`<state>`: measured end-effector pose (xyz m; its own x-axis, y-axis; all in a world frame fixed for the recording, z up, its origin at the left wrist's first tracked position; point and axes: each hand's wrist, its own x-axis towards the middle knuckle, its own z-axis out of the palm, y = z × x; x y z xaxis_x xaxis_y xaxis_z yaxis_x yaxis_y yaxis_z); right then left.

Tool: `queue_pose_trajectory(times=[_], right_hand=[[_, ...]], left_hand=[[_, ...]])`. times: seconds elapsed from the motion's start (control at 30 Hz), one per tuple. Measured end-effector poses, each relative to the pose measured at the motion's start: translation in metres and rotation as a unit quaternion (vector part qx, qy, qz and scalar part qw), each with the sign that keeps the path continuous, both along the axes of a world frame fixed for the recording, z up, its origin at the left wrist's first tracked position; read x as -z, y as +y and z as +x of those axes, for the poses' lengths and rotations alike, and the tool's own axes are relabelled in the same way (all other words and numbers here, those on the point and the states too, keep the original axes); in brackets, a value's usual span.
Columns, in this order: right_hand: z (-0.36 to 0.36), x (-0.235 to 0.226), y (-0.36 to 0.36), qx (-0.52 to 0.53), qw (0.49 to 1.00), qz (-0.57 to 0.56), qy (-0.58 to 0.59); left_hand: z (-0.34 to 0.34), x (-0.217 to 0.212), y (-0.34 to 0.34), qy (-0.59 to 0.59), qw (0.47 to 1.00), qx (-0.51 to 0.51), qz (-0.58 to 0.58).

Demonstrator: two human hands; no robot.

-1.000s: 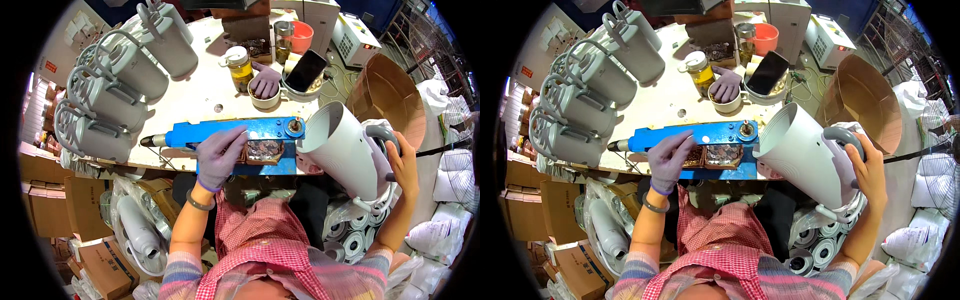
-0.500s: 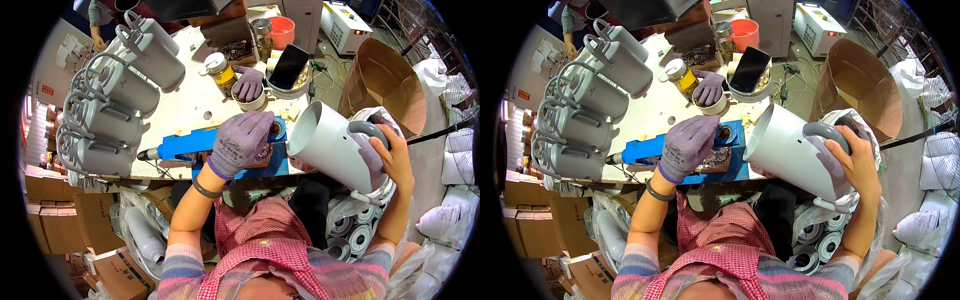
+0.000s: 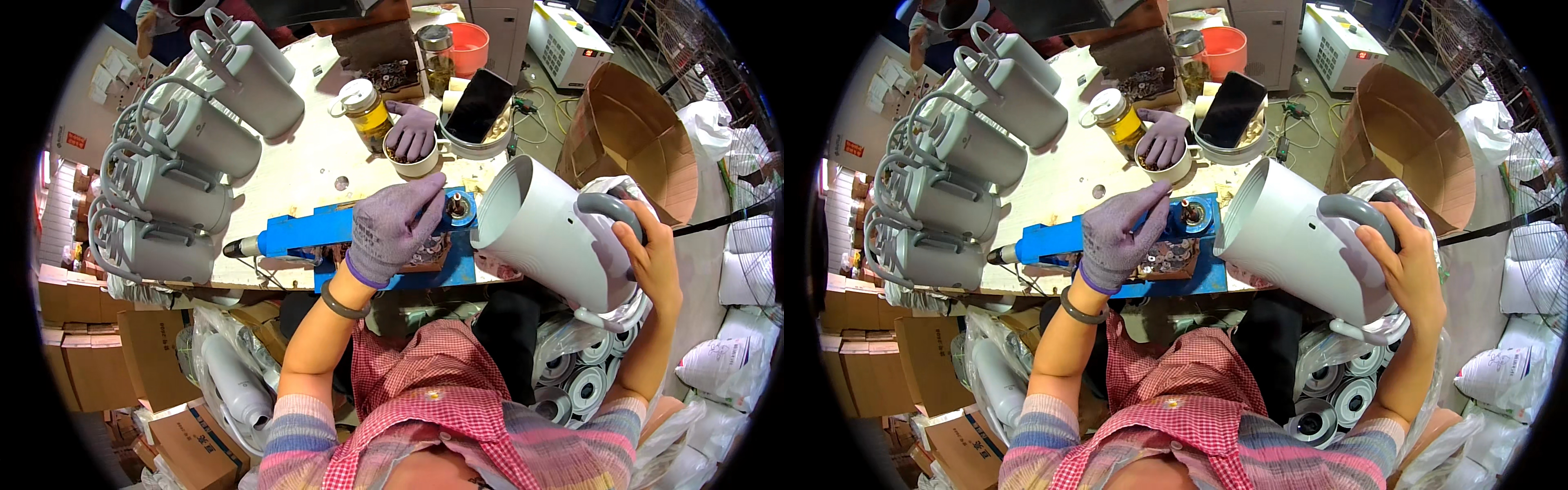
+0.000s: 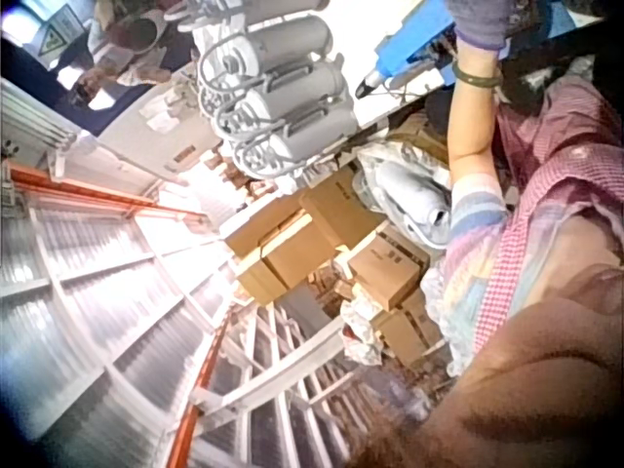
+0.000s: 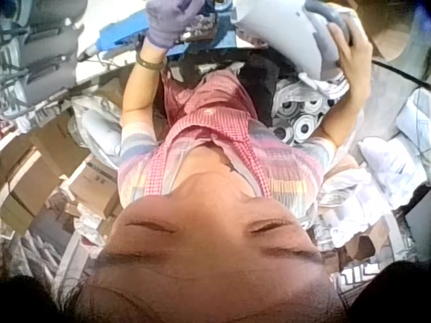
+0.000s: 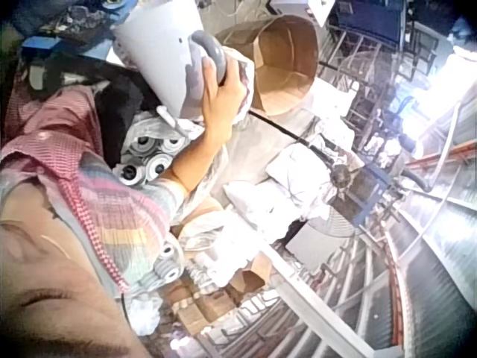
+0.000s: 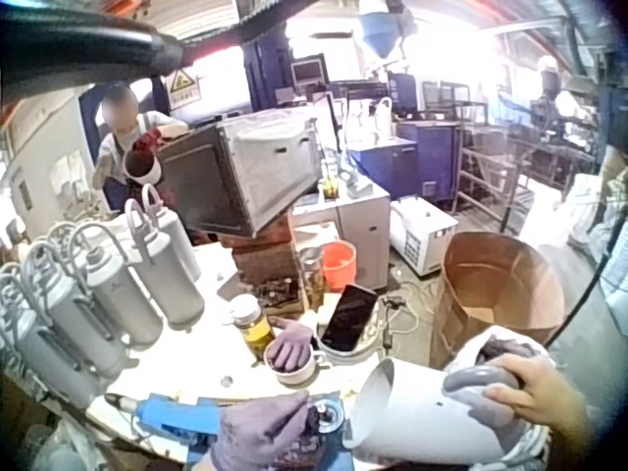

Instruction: The person assembles gray plastic containers by inserting small white components into the top opening using a blue manual press tool. They repeatedly pick up a container, place it on the press, insert the component, and then move the finished unit to a stack on the table.

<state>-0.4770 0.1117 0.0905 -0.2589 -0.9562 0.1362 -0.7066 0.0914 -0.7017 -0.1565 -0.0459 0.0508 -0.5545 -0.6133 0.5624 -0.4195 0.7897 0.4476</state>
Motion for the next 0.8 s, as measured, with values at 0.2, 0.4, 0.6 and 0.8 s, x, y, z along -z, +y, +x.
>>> queue_pose_trajectory(times=[0.2, 0.4, 0.6, 0.8], right_hand=[[-0.004, 0.0, 0.006, -0.007, 1.0, -0.007, 0.017], [0.003, -0.019, -0.016, -0.011, 0.999, -0.004, 0.038], [0.036, -0.056, -0.08, -0.132, 0.985, -0.005, 0.111], [0.089, -0.056, -0.12, -0.188, 0.96, -0.003, 0.208]], left_hand=[[-0.007, 0.003, -0.002, -0.031, 0.988, 0.05, -0.139], [-0.003, 0.005, -0.006, 0.002, 0.994, 0.086, -0.069], [0.019, 0.001, 0.02, 0.225, 0.921, 0.024, 0.317], [0.029, 0.013, 0.034, 0.306, 0.815, -0.018, 0.491]])
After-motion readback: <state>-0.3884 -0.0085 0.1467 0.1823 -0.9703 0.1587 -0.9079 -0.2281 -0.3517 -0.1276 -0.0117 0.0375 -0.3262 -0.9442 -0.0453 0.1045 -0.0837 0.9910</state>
